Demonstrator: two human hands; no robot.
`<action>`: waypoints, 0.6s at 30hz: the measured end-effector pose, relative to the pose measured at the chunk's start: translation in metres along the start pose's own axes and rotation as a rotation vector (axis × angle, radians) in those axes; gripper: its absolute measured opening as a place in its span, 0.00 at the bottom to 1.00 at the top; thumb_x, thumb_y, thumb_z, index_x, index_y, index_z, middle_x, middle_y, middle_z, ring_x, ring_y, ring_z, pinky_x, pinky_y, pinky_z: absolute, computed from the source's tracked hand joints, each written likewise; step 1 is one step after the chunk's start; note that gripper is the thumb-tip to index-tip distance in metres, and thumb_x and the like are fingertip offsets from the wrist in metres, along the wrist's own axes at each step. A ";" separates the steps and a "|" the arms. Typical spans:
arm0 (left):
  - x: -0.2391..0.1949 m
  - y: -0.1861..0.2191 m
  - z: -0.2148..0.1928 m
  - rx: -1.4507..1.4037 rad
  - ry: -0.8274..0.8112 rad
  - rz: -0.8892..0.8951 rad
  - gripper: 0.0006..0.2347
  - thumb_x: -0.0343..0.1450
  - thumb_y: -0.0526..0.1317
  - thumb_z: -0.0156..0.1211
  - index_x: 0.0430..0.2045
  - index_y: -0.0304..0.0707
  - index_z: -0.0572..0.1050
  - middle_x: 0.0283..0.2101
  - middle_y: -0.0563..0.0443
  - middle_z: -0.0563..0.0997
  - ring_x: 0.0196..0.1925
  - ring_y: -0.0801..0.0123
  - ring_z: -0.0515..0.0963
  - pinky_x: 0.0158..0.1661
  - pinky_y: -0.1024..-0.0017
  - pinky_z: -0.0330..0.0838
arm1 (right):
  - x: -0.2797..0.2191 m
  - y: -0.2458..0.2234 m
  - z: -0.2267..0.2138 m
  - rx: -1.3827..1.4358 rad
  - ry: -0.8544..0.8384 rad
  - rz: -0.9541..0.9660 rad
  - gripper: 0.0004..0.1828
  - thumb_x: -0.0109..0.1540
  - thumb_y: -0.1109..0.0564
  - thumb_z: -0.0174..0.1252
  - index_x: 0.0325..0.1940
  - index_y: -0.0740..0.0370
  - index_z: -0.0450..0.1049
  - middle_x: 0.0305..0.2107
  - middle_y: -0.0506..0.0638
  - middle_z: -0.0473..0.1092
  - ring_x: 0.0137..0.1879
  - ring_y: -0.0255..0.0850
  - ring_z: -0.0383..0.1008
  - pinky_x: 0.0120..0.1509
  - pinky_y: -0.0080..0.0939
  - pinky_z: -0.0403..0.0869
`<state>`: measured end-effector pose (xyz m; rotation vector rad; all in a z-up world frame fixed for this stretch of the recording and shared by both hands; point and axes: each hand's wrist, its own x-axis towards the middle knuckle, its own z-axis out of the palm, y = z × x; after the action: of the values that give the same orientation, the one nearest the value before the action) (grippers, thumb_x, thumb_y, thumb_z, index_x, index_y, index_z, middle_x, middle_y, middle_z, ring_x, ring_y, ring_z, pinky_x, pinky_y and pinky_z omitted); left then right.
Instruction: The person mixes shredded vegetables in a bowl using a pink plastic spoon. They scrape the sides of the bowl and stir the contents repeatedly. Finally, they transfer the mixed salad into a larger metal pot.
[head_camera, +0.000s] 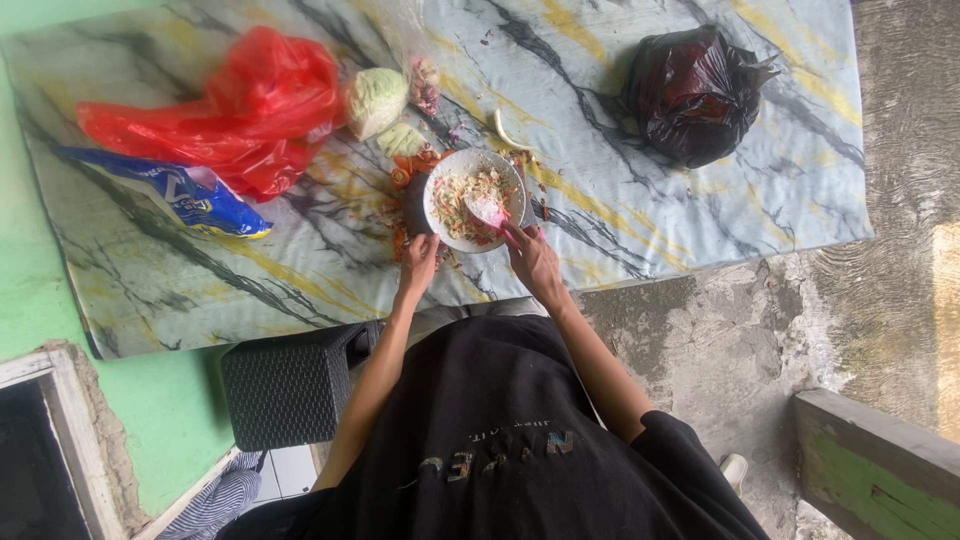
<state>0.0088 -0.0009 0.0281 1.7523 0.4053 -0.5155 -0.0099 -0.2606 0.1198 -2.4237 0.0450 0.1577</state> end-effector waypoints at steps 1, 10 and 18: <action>0.000 -0.001 0.001 -0.016 -0.002 0.001 0.16 0.78 0.51 0.51 0.44 0.36 0.75 0.38 0.54 0.84 0.32 0.78 0.80 0.30 0.78 0.73 | -0.001 -0.002 -0.001 -0.006 0.013 -0.006 0.19 0.67 0.56 0.55 0.63 0.49 0.75 0.39 0.57 0.75 0.37 0.50 0.77 0.39 0.51 0.76; 0.004 -0.007 0.000 -0.052 -0.009 -0.014 0.15 0.78 0.51 0.51 0.43 0.36 0.75 0.37 0.54 0.84 0.30 0.78 0.80 0.29 0.78 0.72 | -0.001 -0.016 -0.013 0.042 0.026 0.005 0.21 0.67 0.55 0.54 0.65 0.48 0.74 0.45 0.61 0.76 0.38 0.55 0.78 0.41 0.54 0.76; -0.001 0.000 0.002 -0.024 0.020 0.001 0.15 0.78 0.50 0.52 0.43 0.35 0.75 0.36 0.54 0.85 0.29 0.78 0.79 0.29 0.78 0.71 | 0.000 -0.022 -0.016 0.059 0.005 0.062 0.19 0.69 0.53 0.53 0.64 0.47 0.74 0.48 0.60 0.76 0.42 0.58 0.79 0.45 0.54 0.76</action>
<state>0.0074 -0.0025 0.0279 1.7354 0.4229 -0.4904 -0.0063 -0.2546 0.1456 -2.3654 0.1259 0.1766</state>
